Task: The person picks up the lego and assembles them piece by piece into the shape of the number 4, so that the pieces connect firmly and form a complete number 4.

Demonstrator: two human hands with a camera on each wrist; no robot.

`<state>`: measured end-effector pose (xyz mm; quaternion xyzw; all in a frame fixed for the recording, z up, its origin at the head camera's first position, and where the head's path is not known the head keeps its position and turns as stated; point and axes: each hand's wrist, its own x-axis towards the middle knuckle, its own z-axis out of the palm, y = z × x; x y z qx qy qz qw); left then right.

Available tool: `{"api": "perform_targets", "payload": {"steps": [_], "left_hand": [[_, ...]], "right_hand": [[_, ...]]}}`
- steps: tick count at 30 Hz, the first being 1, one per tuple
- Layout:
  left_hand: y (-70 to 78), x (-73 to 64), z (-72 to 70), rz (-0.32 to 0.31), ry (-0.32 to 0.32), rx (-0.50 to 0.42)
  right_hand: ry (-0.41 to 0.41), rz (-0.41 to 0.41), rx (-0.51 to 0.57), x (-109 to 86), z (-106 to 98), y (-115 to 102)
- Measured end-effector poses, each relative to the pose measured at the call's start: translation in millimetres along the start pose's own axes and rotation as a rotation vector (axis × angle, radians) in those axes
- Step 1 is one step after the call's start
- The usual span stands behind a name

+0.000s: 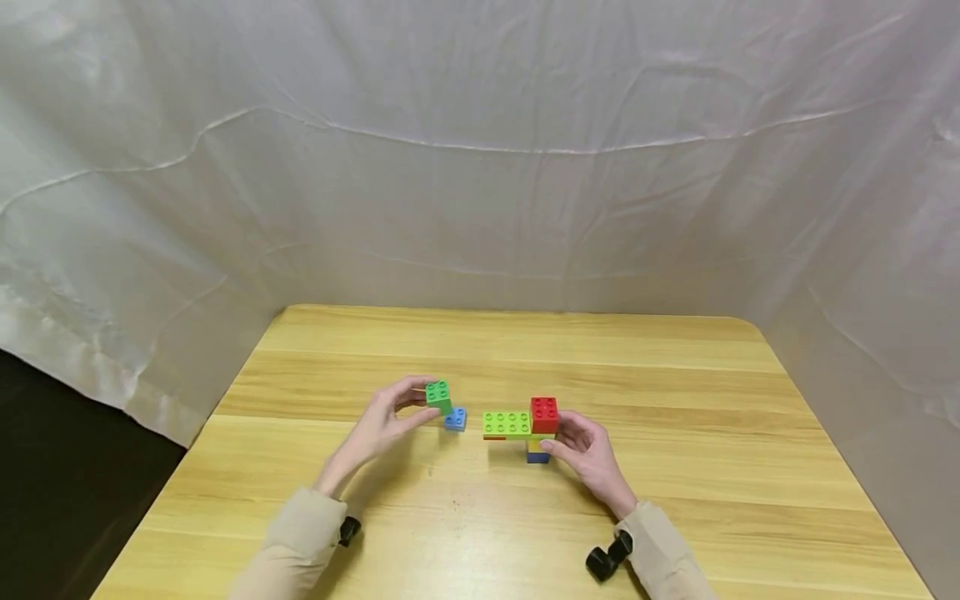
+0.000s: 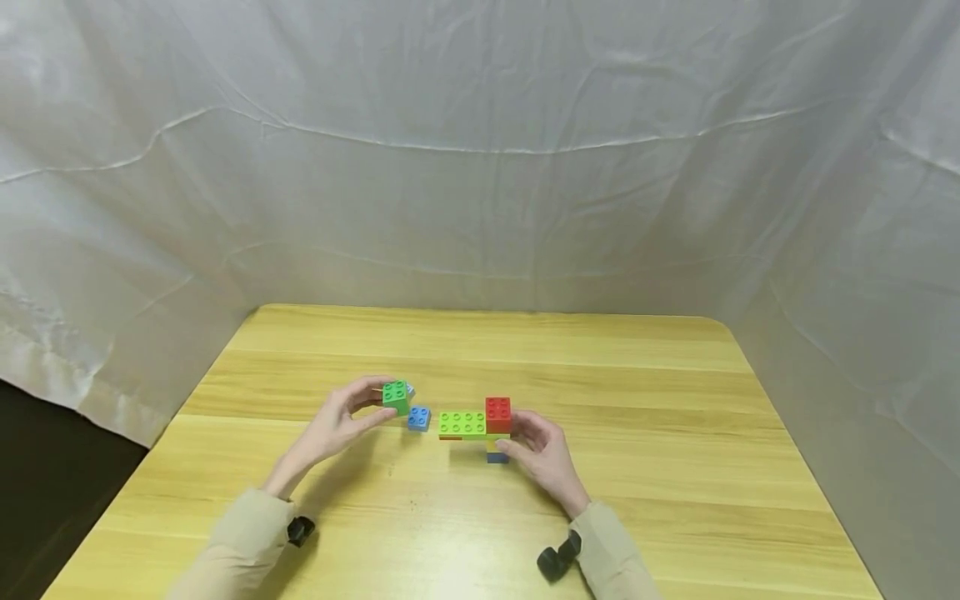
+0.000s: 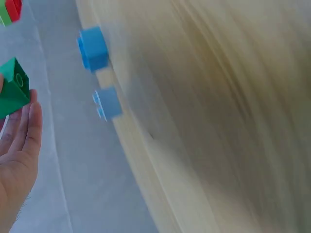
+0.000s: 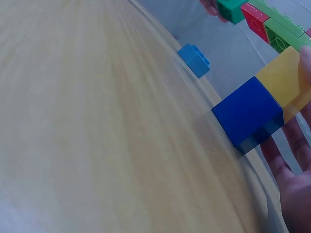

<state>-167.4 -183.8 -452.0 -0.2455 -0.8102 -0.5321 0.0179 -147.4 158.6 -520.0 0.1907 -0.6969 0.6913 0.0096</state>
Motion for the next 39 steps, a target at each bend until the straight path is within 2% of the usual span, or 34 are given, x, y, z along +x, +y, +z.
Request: {"api": "perform_targets", "payload": {"steps": [6,13,19,28,39], "left_hand": [[13.2,0.4,16.6,-0.001,0.012,-0.04],[22.8,3.6,33.7,0.061,0.004,-0.07],[26.2,6.4,45.1,0.035,-0.01,-0.081],[28.7,10.3,53.9,0.057,-0.049,-0.098],[26.9,15.0,59.4,0.097,-0.059,-0.076]], "right_hand": [[-0.021,-0.041,0.035,0.5,-2,-1],[-0.054,-0.049,0.031,0.9,-3,-3],[-0.043,-0.028,0.004,1.3,-3,-5],[-0.035,-0.053,0.006,2.9,-3,-7],[-0.015,-0.079,-0.004,3.3,-2,-7]]}}
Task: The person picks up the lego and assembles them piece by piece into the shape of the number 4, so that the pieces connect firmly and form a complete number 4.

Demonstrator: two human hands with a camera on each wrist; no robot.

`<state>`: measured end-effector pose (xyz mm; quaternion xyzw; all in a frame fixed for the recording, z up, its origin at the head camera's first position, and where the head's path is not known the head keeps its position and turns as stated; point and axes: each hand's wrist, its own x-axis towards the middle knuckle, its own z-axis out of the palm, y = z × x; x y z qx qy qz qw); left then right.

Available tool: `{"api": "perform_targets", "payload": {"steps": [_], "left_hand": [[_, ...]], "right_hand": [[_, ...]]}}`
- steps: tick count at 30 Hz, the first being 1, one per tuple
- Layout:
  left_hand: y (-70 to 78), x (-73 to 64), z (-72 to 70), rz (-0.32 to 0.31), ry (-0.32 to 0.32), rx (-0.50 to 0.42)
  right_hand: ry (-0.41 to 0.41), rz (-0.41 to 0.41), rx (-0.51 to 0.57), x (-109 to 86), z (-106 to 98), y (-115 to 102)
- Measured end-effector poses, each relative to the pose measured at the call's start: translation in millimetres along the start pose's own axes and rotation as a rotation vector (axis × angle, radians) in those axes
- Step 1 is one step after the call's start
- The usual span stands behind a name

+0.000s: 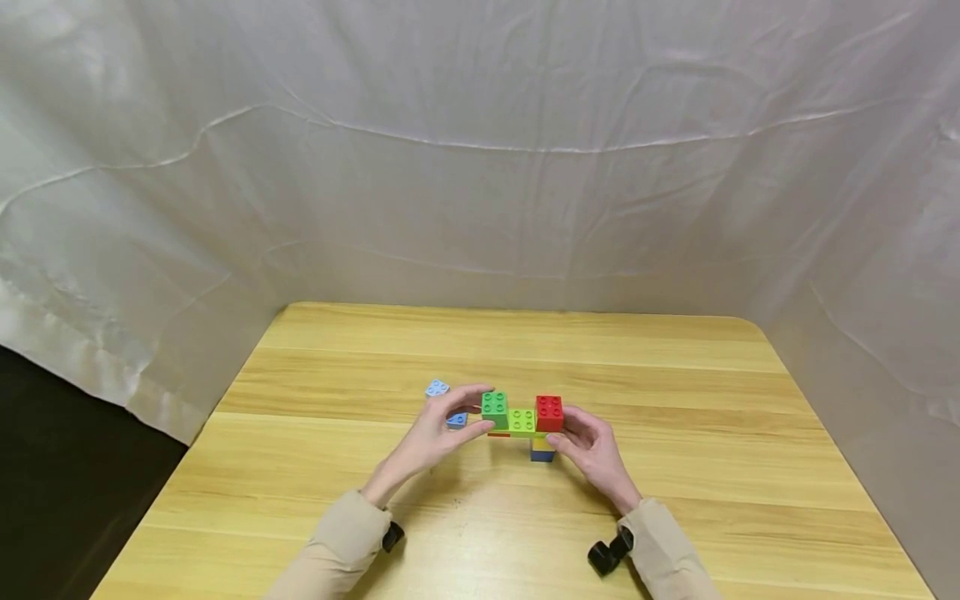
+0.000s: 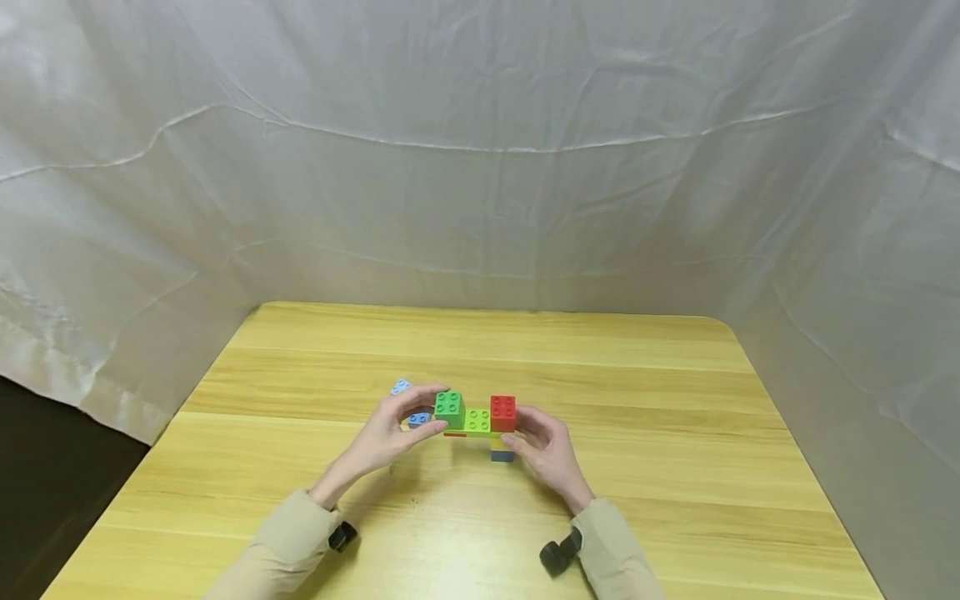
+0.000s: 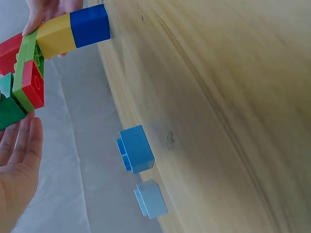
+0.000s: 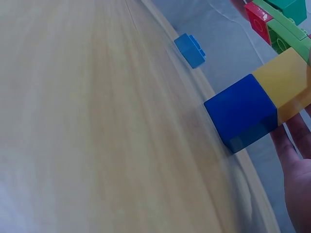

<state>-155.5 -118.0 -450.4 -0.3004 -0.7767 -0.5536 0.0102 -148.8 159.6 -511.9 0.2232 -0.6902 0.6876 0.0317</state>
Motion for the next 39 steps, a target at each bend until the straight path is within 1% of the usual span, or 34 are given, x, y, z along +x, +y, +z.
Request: {"api": "perform_targets", "payload": {"steps": [7,18,30,32,34,39], "left_hand": [[1.8,0.6,1.2,0.015,-0.008,0.01],[0.7,1.0,0.6,0.054,-0.008,0.095],[2.9,2.1,-0.1,0.058,-0.027,0.16],[1.7,1.7,0.3,0.047,-0.023,0.139],[-0.1,1.4,1.2,0.027,-0.026,0.082],[-0.8,-0.5,3.6,-0.077,-0.043,-0.064]], "right_hand": [[0.008,-0.015,-0.016,0.2,1.2,0.5],[0.02,-0.012,-0.012,0.3,2.6,-1.1],[0.03,-0.019,-0.014,0.6,2.9,-0.6],[0.03,-0.018,-0.013,0.6,3.3,0.0],[0.028,-0.016,-0.011,0.5,3.7,0.3],[0.028,-0.015,-0.012,0.3,4.4,0.4]]}}
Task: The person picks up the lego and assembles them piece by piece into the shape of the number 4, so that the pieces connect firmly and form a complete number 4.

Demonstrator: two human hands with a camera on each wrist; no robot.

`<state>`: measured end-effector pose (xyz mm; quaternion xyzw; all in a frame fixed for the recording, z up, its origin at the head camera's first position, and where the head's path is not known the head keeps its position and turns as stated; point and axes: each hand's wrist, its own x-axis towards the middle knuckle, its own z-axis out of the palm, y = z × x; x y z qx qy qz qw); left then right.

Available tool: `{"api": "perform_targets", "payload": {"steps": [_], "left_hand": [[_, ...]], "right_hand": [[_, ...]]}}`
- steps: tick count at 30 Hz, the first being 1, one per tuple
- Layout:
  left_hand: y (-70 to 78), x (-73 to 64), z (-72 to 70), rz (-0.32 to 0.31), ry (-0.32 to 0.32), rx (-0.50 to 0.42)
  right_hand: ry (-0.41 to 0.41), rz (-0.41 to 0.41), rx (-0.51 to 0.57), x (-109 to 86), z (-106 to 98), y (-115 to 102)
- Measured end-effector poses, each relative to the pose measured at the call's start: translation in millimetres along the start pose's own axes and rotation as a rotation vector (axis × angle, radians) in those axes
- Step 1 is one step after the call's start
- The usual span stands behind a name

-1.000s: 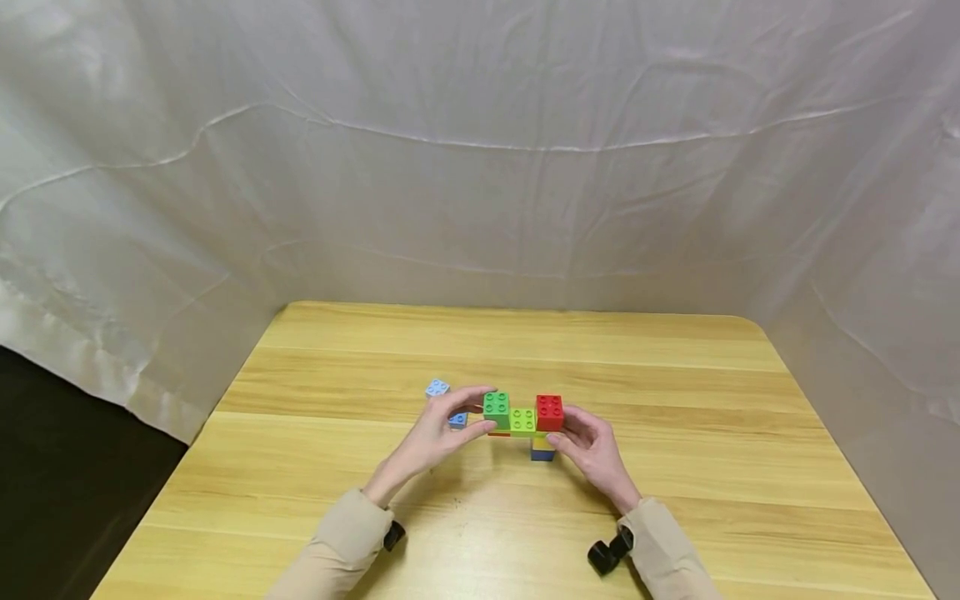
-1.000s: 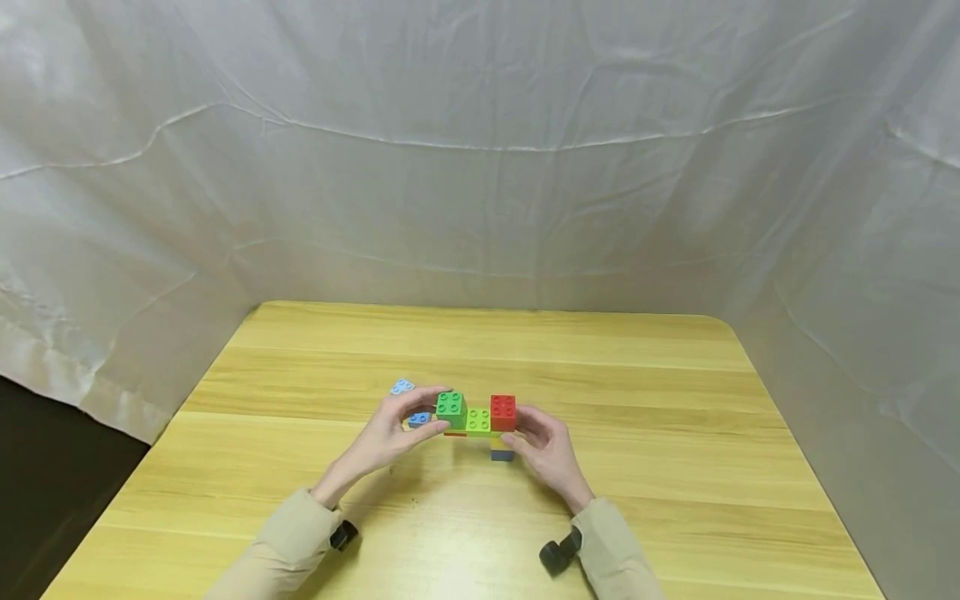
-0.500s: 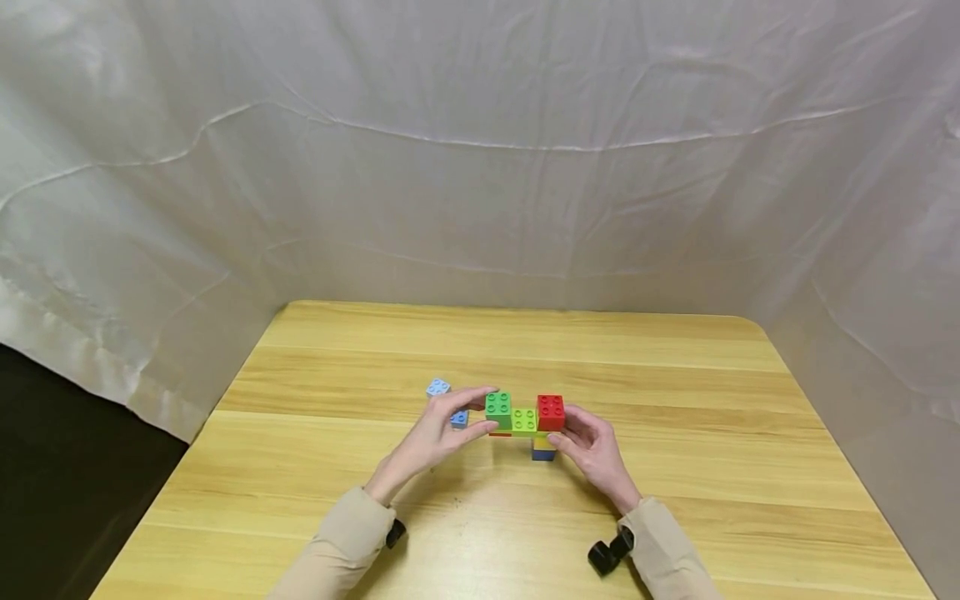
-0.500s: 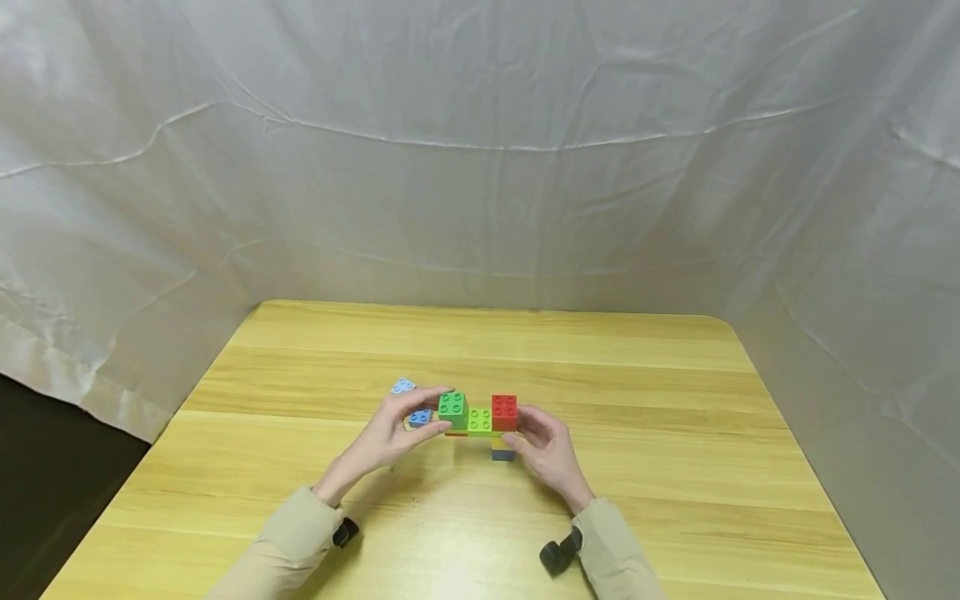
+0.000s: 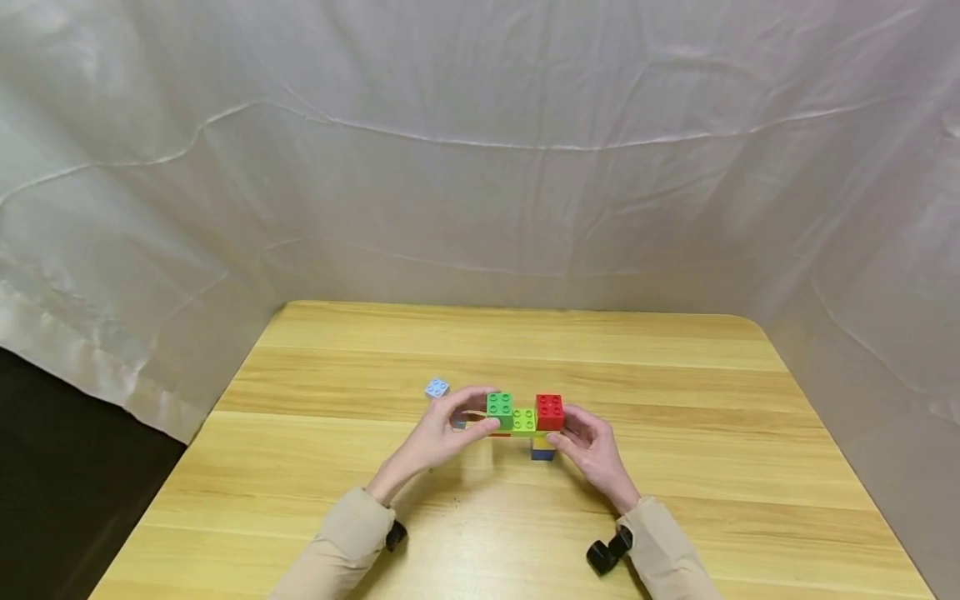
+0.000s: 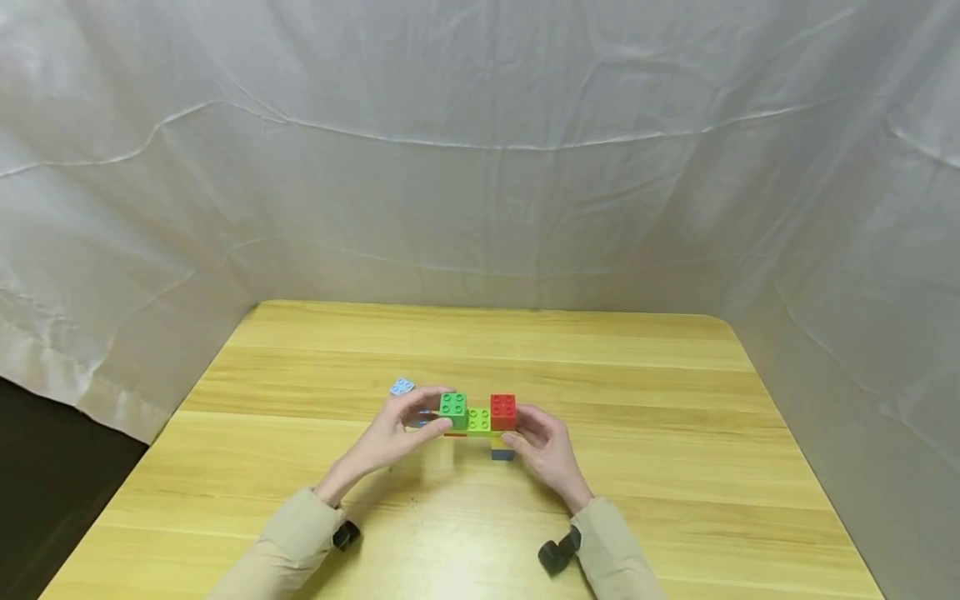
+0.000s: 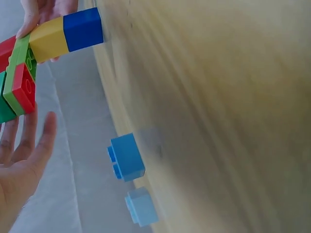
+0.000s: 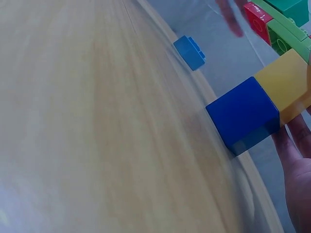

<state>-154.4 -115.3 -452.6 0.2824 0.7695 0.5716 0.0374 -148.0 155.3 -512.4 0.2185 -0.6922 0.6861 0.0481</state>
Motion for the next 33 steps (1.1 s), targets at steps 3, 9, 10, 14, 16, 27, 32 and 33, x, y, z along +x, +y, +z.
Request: {"api": "perform_targets", "payload": {"steps": [3,9,10,14,16,27,32,33], "left_hand": [[0.4,-0.9,1.7,-0.068,-0.005,-0.063],[0.4,1.5,5.7,-0.085,0.004,-0.133],[0.3,2.0,6.2,-0.081,0.009,-0.143],[-0.4,2.9,7.9,-0.066,0.034,-0.169],[-1.1,3.0,8.5,-0.058,0.044,-0.18],[-2.4,4.9,13.8,-0.032,0.098,-0.234],[-3.2,5.1,15.3,-0.033,0.103,-0.261],[-3.2,5.0,15.4,-0.033,0.101,-0.264]], "right_hand": [[0.001,0.002,-0.003,0.0,0,-1],[-0.001,0.002,0.001,0.6,-1,-1],[-0.002,0.001,0.001,0.7,-1,-1],[-0.006,0.002,0.002,0.7,-1,0],[-0.008,0.004,0.003,0.4,-1,0],[-0.003,0.006,-0.002,0.9,-2,-2],[0.0,0.002,0.001,0.8,-3,-1],[0.001,0.001,0.002,0.7,-3,-1]]}}
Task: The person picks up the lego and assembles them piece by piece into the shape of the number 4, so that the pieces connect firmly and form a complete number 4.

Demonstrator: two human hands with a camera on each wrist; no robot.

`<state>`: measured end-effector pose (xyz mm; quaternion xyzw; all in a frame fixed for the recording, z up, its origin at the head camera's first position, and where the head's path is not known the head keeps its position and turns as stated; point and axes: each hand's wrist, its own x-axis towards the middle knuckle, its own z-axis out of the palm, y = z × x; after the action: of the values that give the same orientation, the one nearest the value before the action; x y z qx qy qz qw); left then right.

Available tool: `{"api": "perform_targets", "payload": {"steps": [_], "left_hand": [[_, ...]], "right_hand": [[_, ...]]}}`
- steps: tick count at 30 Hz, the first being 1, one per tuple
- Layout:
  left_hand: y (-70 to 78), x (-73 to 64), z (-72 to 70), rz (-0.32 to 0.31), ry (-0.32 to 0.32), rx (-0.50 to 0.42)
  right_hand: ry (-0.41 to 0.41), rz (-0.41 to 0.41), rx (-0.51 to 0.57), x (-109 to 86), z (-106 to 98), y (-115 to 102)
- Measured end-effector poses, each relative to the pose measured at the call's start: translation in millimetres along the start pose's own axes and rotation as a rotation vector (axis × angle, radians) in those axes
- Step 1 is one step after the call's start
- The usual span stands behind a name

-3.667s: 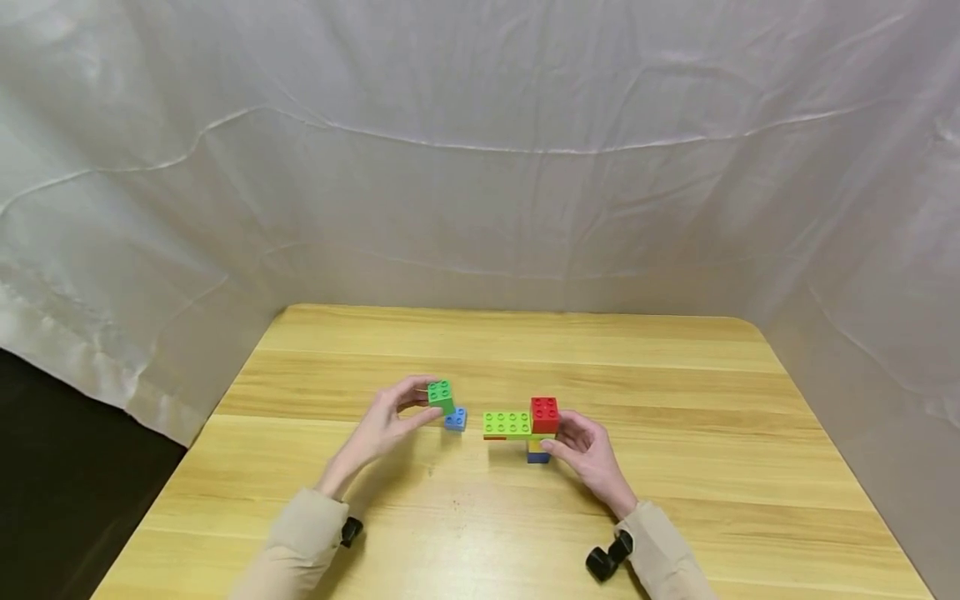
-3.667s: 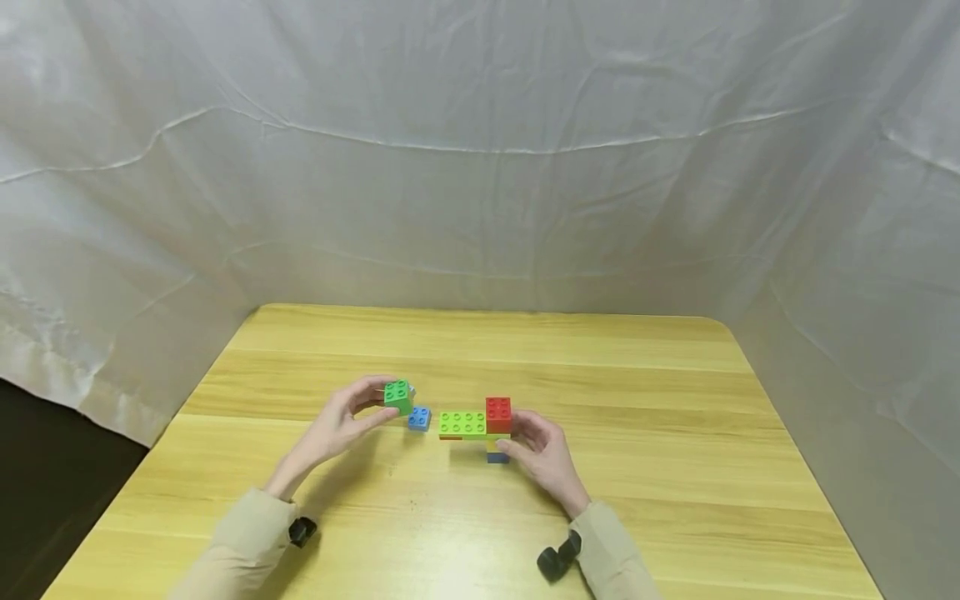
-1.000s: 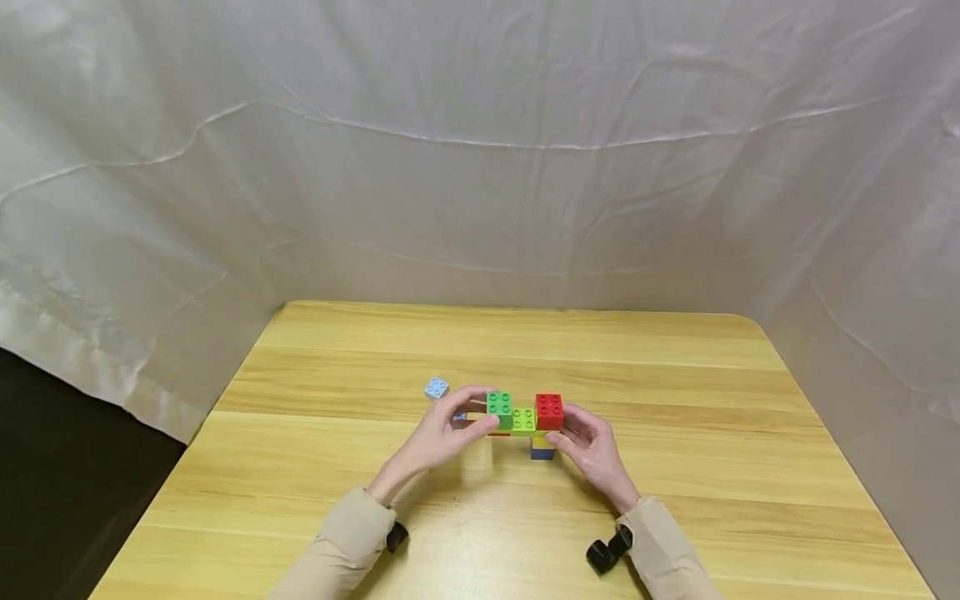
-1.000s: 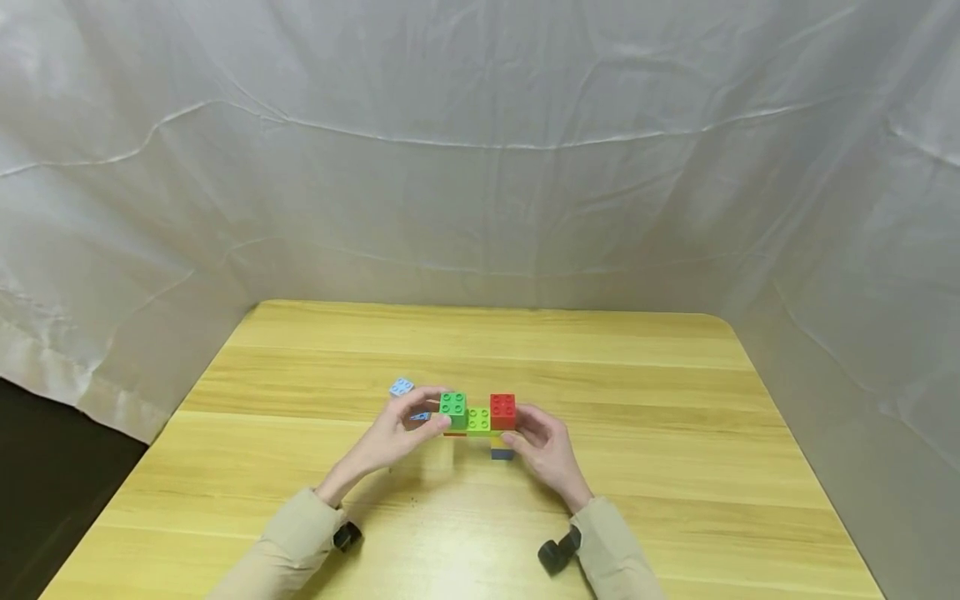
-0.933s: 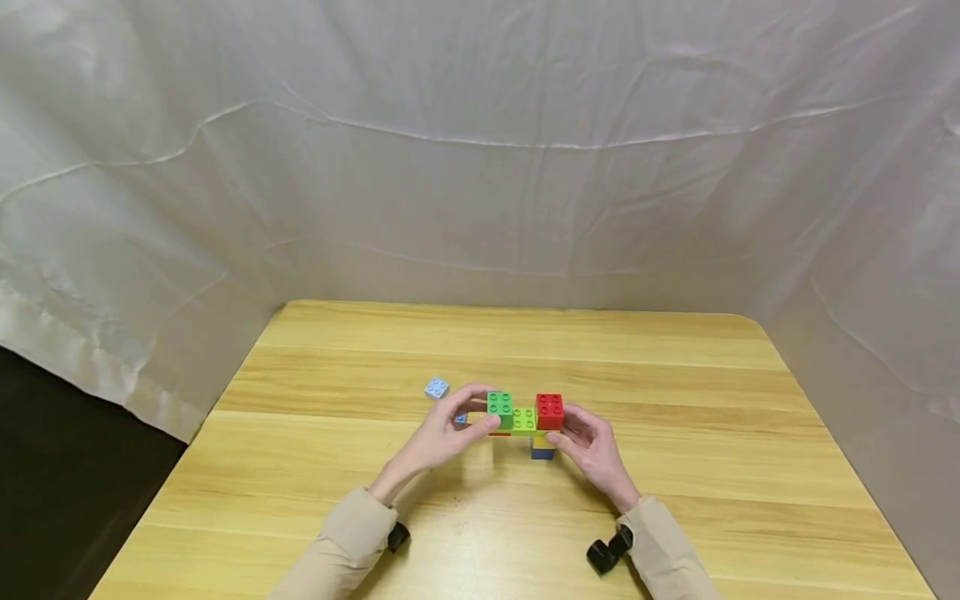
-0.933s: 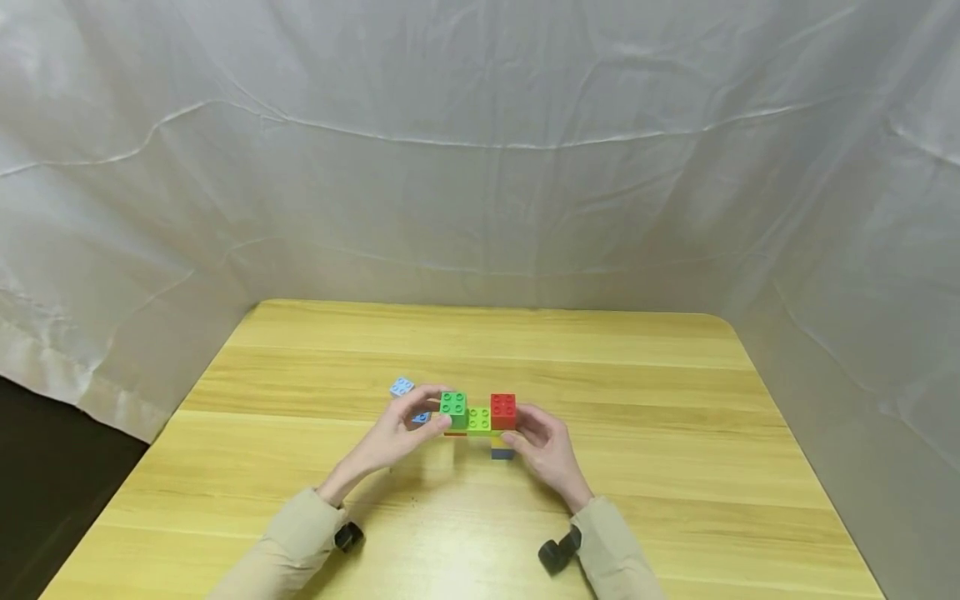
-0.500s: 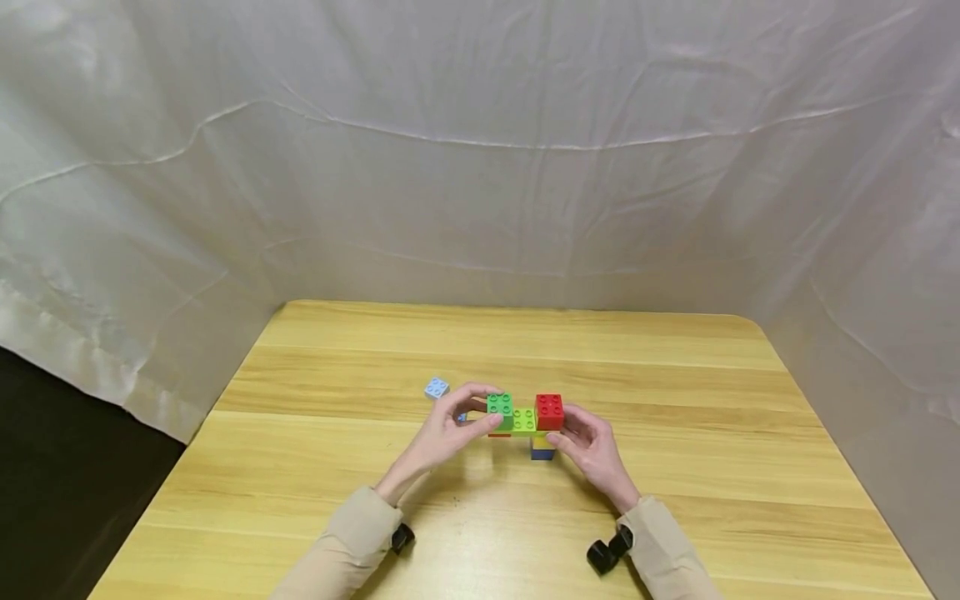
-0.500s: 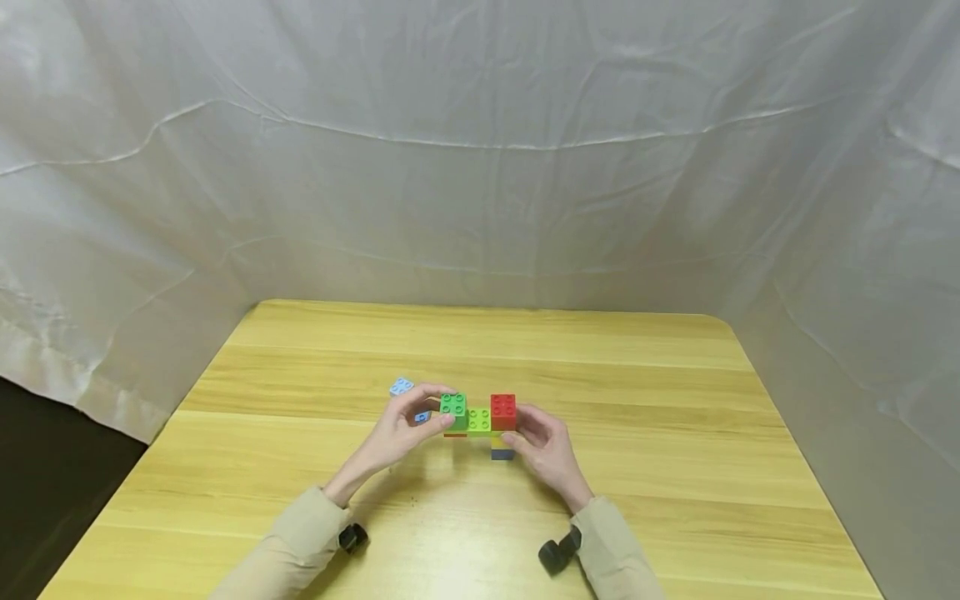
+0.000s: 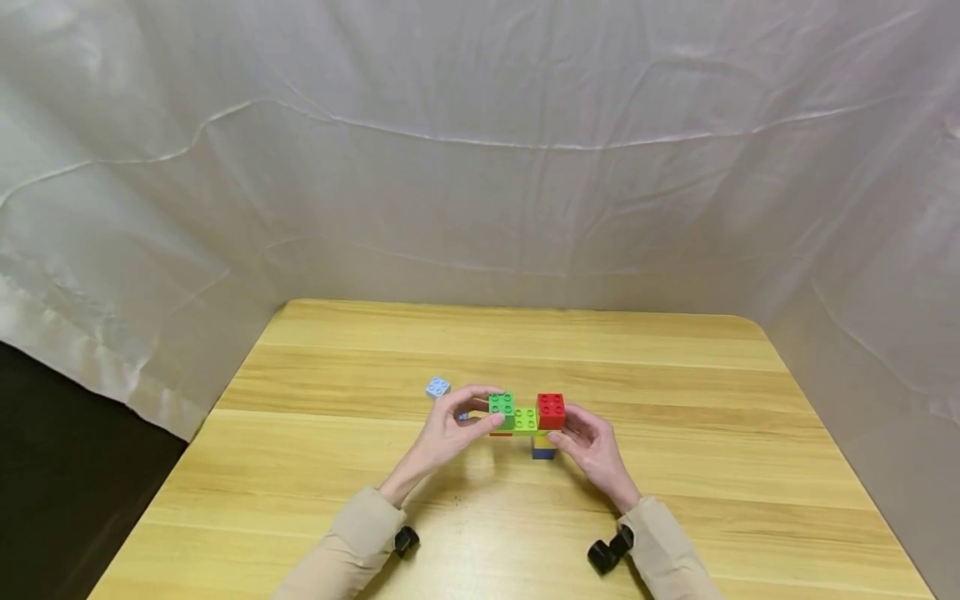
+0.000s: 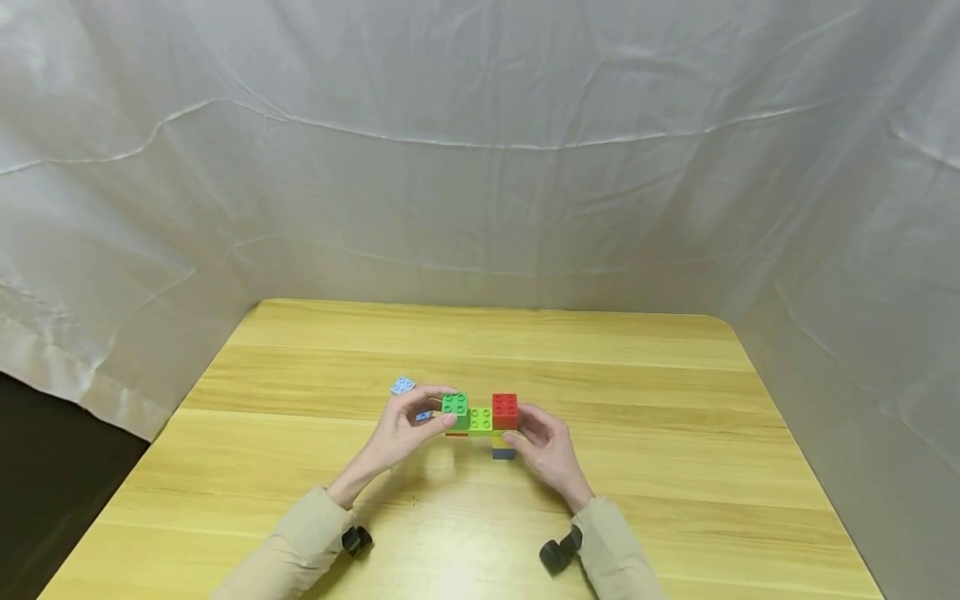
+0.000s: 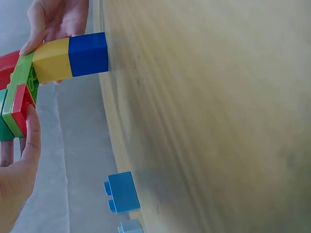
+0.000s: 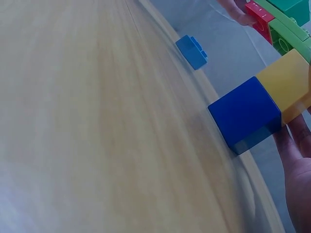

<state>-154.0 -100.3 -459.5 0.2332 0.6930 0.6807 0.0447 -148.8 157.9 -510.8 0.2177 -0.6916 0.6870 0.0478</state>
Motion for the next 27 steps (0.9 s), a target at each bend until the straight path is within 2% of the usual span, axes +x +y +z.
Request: {"api": "perform_targets", "payload": {"steps": [9,13,19,27], "left_hand": [[1.0,0.7,0.4,-0.026,-0.008,-0.002],[1.4,-0.2,1.8,-0.069,0.001,0.014],[0.9,-1.5,1.9,-0.138,-0.017,0.066],[-1.5,-1.3,-1.2,-0.119,-0.039,0.062]], "right_hand": [[-0.001,-0.016,0.013,-0.1,-0.7,0.1],[-0.002,-0.016,0.019,-0.5,-1.0,0.8],[0.003,-0.005,0.027,-1.2,-1.5,2.2],[0.001,-0.007,0.022,-1.2,-1.0,2.4]]}}
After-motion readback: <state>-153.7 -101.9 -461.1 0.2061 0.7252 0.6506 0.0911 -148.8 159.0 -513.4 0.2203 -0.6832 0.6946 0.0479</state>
